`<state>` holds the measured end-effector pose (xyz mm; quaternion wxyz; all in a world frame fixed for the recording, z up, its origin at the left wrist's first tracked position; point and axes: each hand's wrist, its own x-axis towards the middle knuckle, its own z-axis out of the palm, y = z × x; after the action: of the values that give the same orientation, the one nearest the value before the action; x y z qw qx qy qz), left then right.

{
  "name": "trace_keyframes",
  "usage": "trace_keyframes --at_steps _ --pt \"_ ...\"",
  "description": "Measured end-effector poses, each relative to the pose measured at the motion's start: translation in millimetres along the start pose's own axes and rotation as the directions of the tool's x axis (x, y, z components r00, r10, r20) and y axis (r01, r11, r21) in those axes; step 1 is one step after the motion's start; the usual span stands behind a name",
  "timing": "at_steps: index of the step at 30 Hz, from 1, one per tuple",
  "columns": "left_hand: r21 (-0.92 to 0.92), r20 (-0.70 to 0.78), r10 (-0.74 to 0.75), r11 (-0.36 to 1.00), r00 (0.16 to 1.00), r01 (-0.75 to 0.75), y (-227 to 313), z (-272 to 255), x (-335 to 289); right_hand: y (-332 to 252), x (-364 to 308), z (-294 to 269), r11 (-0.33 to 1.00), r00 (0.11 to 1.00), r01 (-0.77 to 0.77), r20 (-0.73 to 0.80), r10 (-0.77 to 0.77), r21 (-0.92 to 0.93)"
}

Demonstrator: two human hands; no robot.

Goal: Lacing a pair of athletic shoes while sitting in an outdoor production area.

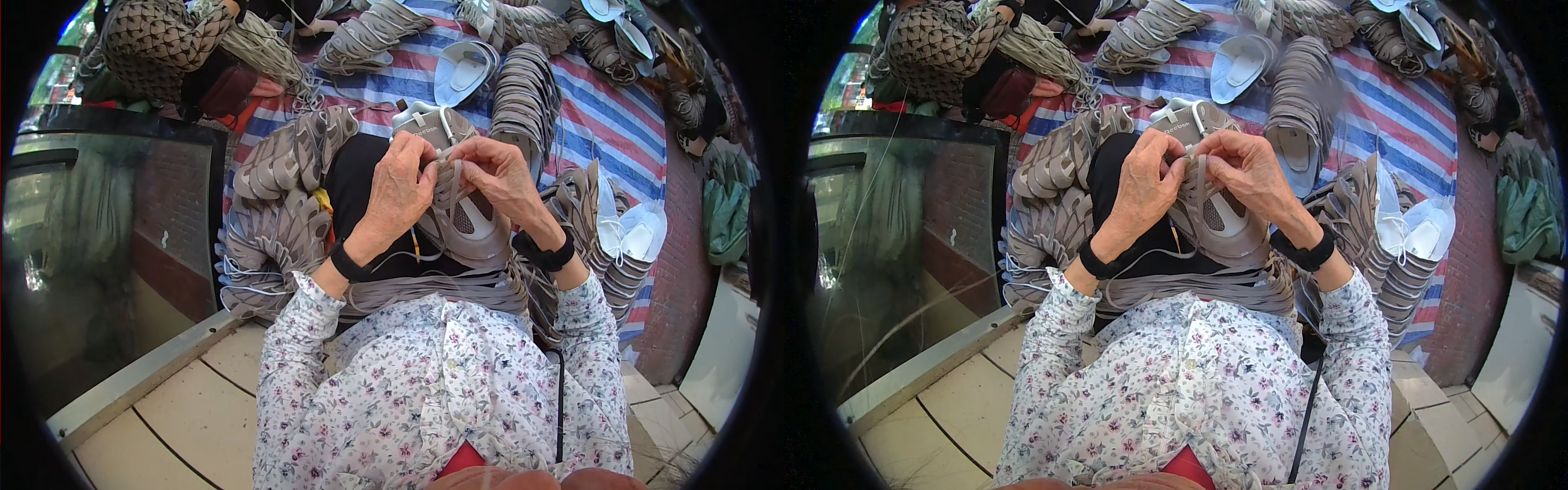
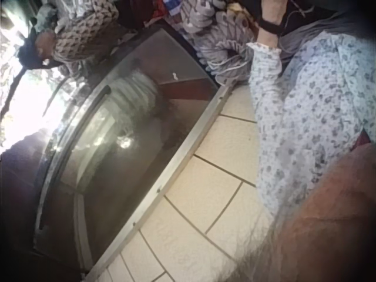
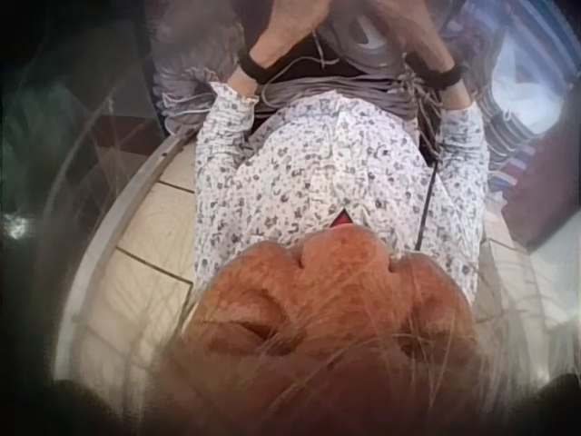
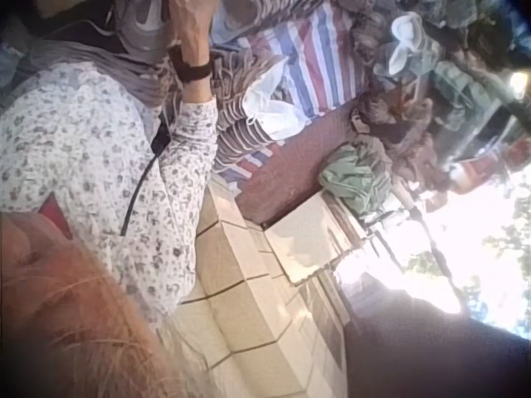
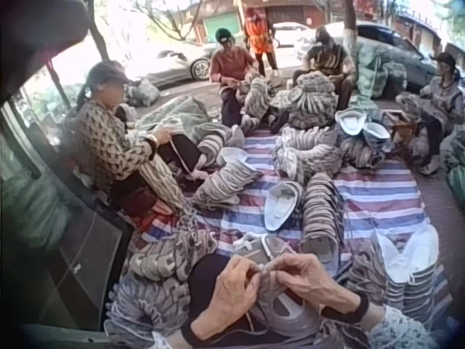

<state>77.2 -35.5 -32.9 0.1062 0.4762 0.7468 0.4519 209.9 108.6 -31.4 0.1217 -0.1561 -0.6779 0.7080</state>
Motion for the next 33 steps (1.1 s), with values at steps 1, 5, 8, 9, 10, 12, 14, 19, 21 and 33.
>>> trace_keyframes --at_steps 1,5,8,9,10,12,14,19,21,33 --pt "0.000 0.001 0.001 1.000 1.000 -0.001 2 0 0 0 1 1 0.992 0.999 -0.035 -0.021 0.037 0.121" --pt "-0.179 0.125 -0.124 0.973 0.984 0.146 10 0 -1 -12 5 6 0.954 0.993 -0.053 -0.084 0.081 0.294" --pt "-0.312 0.183 -0.147 0.929 0.972 0.199 10 1 -2 -11 8 9 0.989 0.994 -0.062 -0.086 0.073 0.131" --pt "-0.398 0.226 -0.185 0.879 0.957 0.264 10 1 -3 -7 8 10 0.998 0.995 0.001 -0.101 -0.008 -0.070" --pt "-0.399 0.226 -0.184 0.878 0.957 0.263 11 0 -2 -5 9 11 0.961 0.991 0.061 -0.099 -0.090 -0.268" --pt "-0.483 0.202 -0.332 0.784 0.921 0.389 12 -5 1 -8 8 9 0.919 0.981 0.142 -0.072 -0.180 -0.368" --pt "-0.432 0.261 -0.344 0.794 0.902 0.428 18 -10 7 -14 10 7 0.860 0.964 0.220 -0.035 -0.265 -0.461" --pt "-0.442 0.412 -0.178 0.818 0.894 0.367 11 -6 21 -44 22 2 0.947 0.981 0.188 0.094 -0.169 -0.260" --pt "-0.422 0.390 -0.177 0.838 0.904 0.347 9 -7 28 -47 28 -6 0.968 0.982 0.166 0.125 -0.144 -0.188" --pt "-0.590 0.391 -0.287 0.651 0.875 0.478 -11 -21 18 -87 27 -32 0.987 0.977 0.102 0.200 -0.076 -0.124"
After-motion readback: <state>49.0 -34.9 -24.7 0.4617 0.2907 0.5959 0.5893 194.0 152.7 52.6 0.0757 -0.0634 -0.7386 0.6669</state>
